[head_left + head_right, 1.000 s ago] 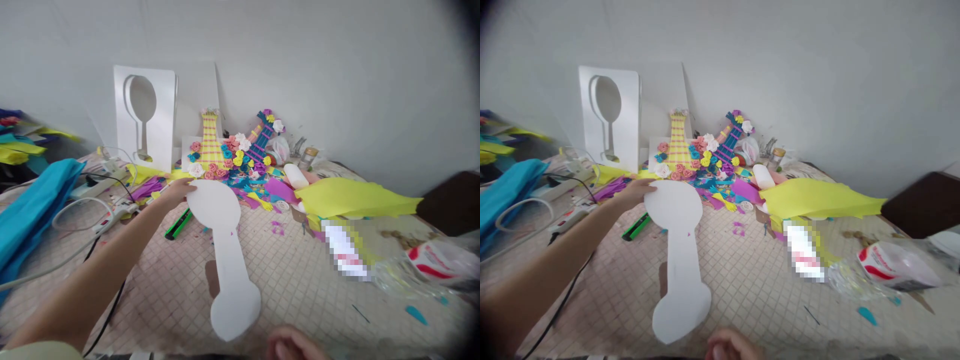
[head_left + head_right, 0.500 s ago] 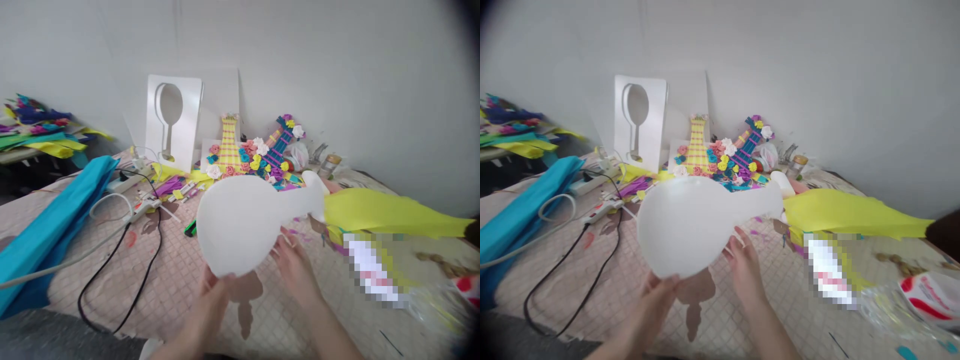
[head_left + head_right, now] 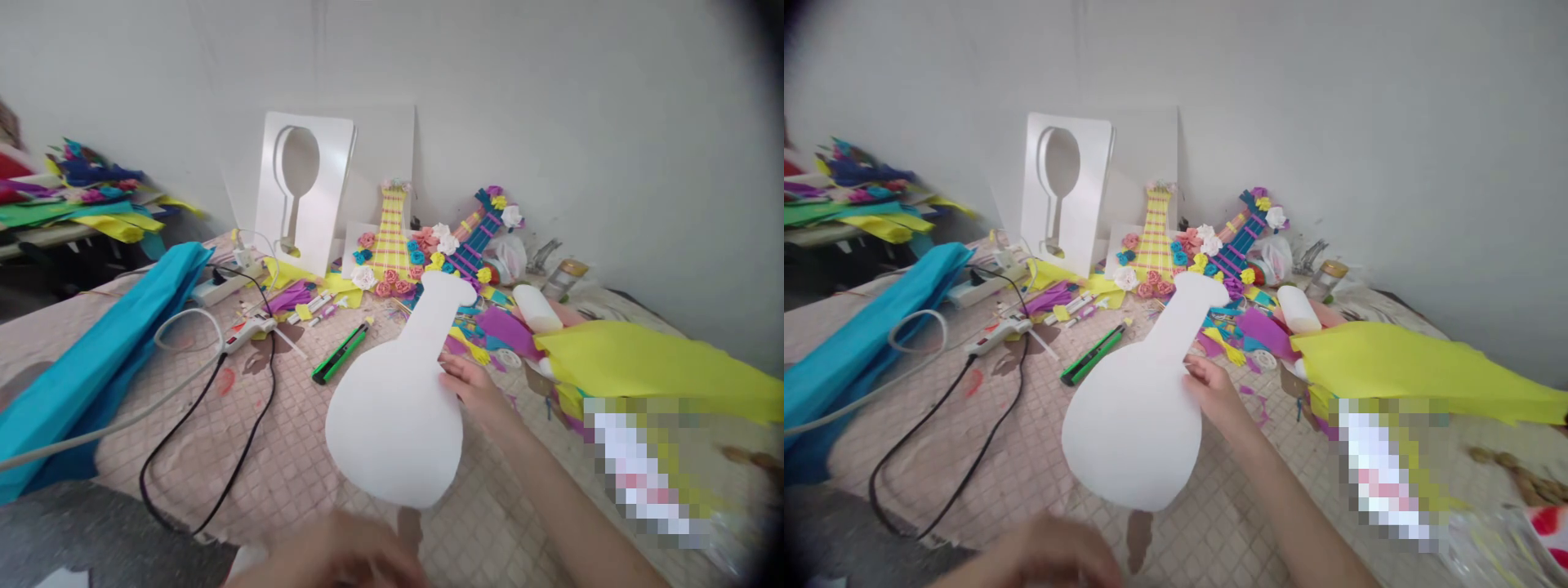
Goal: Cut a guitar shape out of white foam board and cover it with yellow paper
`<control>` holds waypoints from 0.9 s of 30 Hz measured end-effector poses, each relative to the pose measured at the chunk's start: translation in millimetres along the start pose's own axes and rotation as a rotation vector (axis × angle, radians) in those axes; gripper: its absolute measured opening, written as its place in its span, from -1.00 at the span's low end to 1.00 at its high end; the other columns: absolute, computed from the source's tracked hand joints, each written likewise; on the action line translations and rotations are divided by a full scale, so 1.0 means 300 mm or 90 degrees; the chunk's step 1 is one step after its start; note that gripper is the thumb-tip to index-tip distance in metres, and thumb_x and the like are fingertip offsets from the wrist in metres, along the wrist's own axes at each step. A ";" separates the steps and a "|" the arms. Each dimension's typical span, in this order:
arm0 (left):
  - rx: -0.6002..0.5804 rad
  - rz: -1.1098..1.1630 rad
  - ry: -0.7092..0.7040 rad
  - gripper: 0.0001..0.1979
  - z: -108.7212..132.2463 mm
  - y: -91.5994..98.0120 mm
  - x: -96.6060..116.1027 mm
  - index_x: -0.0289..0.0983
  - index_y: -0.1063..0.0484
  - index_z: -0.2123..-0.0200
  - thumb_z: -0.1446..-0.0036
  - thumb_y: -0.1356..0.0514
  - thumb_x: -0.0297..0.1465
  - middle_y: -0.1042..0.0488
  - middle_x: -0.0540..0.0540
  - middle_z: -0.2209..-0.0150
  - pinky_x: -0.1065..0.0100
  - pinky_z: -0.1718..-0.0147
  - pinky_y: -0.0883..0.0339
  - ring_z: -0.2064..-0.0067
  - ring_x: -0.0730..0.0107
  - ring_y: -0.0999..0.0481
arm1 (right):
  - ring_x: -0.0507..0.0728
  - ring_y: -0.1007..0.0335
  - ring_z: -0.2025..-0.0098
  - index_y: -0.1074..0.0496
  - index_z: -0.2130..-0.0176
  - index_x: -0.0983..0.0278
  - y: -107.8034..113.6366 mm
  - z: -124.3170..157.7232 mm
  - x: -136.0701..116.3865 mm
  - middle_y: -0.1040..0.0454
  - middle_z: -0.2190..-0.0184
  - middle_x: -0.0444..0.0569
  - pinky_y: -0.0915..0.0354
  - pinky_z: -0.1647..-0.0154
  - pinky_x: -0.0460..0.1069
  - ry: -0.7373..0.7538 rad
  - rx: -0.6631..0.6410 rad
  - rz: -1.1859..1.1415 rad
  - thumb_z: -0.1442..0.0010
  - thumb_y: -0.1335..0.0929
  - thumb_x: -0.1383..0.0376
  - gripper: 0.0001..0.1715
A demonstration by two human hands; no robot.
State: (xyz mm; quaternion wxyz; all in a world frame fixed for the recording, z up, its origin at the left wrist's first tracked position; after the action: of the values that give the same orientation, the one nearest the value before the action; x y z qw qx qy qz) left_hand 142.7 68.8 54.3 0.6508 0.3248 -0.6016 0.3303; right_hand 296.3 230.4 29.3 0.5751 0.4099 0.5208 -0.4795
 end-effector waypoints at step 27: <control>0.448 -0.826 0.095 -0.60 -0.262 0.609 -0.075 -0.40 -0.24 -0.02 -0.15 0.04 -0.36 -0.31 -0.30 0.12 0.07 0.01 -0.19 0.03 0.02 -0.33 | 0.11 -0.43 0.30 -0.49 0.15 0.29 -0.010 0.091 0.069 -0.54 0.23 0.04 -0.34 0.28 0.02 0.043 -0.066 0.310 -0.12 -0.31 0.18 -0.66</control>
State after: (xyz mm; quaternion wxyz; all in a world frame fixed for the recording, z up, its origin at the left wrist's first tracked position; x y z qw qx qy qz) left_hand 36.3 236.6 31.5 0.6117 0.7811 -0.1012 0.0737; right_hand 298.9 200.8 12.3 0.6763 0.5091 0.4491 -0.2857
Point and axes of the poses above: each hand's wrist, its own z-axis away from the middle knuckle, its own y-axis out of the back of the hand, x = y × z, the point moved 9 cm from there along -z, towards the middle knuckle
